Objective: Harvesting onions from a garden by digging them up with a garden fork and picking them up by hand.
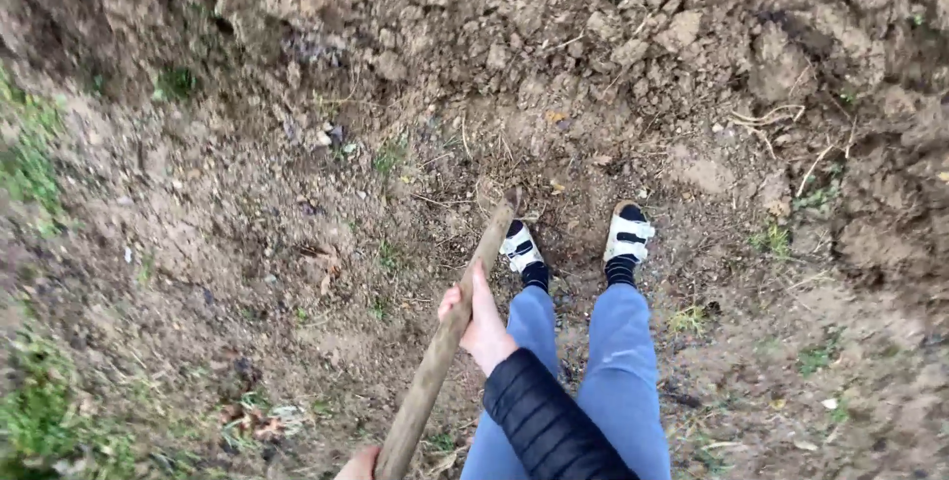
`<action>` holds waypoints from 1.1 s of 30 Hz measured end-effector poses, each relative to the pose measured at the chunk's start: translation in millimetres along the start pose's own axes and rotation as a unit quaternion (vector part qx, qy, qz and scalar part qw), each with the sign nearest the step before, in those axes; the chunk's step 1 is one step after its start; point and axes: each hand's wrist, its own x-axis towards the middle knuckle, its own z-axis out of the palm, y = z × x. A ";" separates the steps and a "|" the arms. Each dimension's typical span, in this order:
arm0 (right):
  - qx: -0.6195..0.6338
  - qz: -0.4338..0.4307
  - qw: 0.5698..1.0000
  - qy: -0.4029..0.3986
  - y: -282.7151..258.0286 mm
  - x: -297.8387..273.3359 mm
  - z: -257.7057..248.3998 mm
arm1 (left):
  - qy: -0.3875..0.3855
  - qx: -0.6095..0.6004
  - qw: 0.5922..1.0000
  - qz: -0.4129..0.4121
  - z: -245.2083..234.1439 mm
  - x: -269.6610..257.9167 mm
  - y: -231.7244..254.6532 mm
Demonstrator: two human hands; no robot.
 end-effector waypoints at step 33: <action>-0.090 -0.102 0.988 -0.073 -156.3 104.1 72.8 | -0.096 -0.362 0.927 -0.028 -252.3 -225.1 379.1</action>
